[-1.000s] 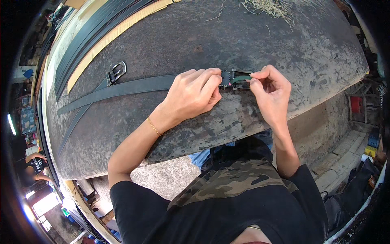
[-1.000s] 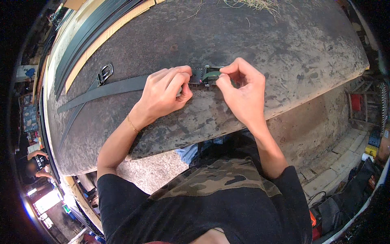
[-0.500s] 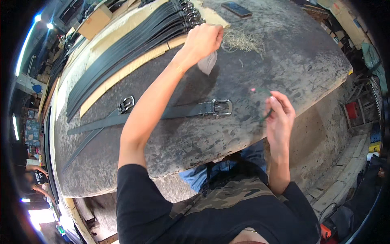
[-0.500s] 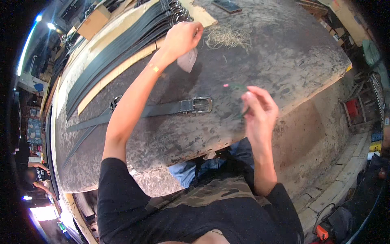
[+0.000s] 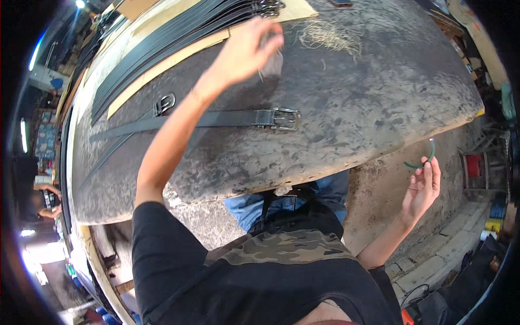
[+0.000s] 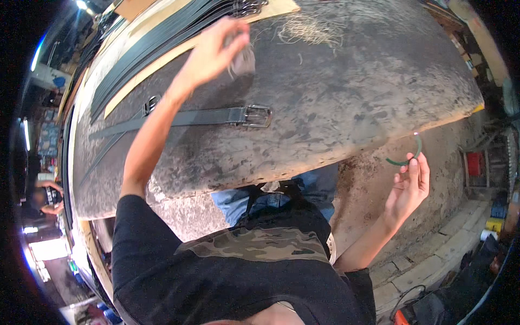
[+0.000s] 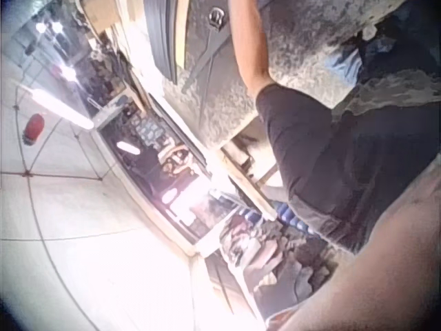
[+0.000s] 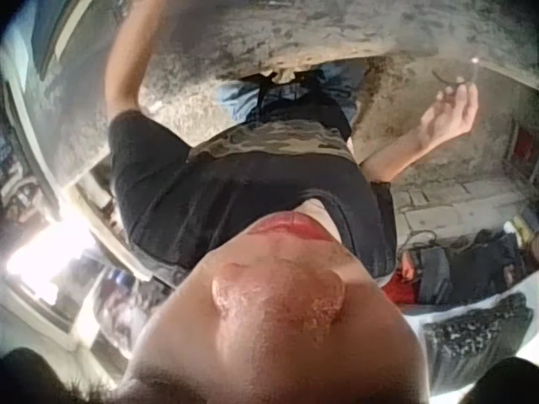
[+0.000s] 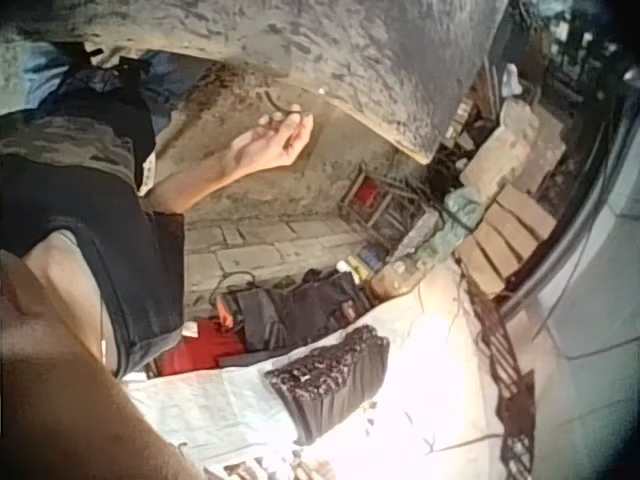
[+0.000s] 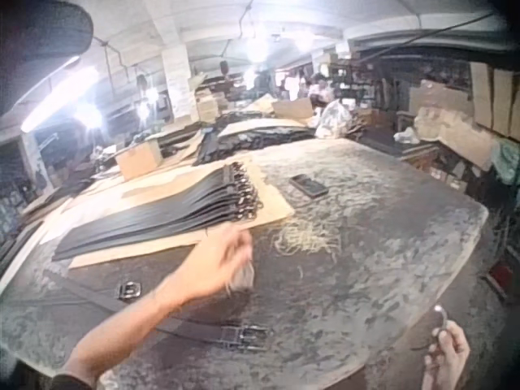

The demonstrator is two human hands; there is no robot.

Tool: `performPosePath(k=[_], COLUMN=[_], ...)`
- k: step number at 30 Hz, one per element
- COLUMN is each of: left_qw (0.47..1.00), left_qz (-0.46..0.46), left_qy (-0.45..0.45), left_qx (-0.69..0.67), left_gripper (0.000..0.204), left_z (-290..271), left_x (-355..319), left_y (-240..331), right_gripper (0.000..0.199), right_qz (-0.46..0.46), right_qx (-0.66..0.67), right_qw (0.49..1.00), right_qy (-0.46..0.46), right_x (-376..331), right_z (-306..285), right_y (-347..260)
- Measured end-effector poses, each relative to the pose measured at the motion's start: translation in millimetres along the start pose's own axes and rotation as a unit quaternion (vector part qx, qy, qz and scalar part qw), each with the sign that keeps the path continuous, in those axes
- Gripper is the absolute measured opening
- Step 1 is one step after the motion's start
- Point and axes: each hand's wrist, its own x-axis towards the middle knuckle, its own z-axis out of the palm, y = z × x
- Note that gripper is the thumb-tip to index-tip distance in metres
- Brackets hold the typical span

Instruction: Assembling leather belts by cleaning buckles, stitching parts, and organizing them.

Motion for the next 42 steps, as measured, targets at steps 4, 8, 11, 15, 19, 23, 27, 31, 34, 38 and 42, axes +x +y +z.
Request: performPosePath(k=[4, 8, 11, 15, 19, 23, 27, 31, 34, 38, 42], left_qw=[0.982, 0.984, 0.991, 0.992, 0.988, 0.999, 0.998, 0.992, 0.988, 0.990, 0.989], left_qz=[-0.001, 0.031, 0.086, 0.118, 0.147, 0.037, -0.052, -0.100, -0.109, -0.095, -0.121], left_qy=[-0.189, -0.166, -0.098, -0.034, -0.025, -0.013, 0.008, -0.065, -0.088, -0.081, -0.047], left_qx=[-0.008, 0.057, 0.043, 0.044, 0.031, -0.014, 0.035, 0.042, 0.063, 0.070, 0.063], left_gripper=[0.047, 0.050, 0.035, 0.022, 0.013, 0.044, 0.021, 0.041, 0.041, 0.041, 0.041], left_z=[3, -17, -21, -21, -29, -59, -55, -27, -21, -18, -16], left_x=[-127, -168, -182, -200, -200, -199, -211, -201, -199, -202, -209], left_y=[57, 83, 79, 73, 71, 68, 74, 97, 98, 98, 102], right_gripper=[0.026, 0.026, 0.027, 0.027, 0.031, 0.031, 0.030, 0.031, 0.031, 0.031, 0.024], right_qz=[0.023, -0.011, -0.040, -0.091, -0.096, -0.119, -0.136, -0.132, -0.131, -0.134, -0.155], right_qx=[0.005, -0.022, -0.071, -0.113, -0.139, -0.197, -0.256, -0.270, -0.259, -0.246, -0.241], right_qw=[0.999, 0.999, 0.997, 0.989, 0.985, 0.973, 0.956, 0.953, 0.957, 0.960, 0.958], right_qy=[-0.031, -0.036, -0.012, -0.014, -0.013, 0.020, 0.039, 0.029, 0.002, 0.001, 0.015], right_x=[19, 29, 31, 29, 29, 25, 29, 33, 34, 33, 29], right_z=[13, 26, 29, 24, 15, 7, 10, 23, 29, 29, 34], right_y=[20, 20, 13, 7, 6, 2, 6, 17, 24, 25, 18])
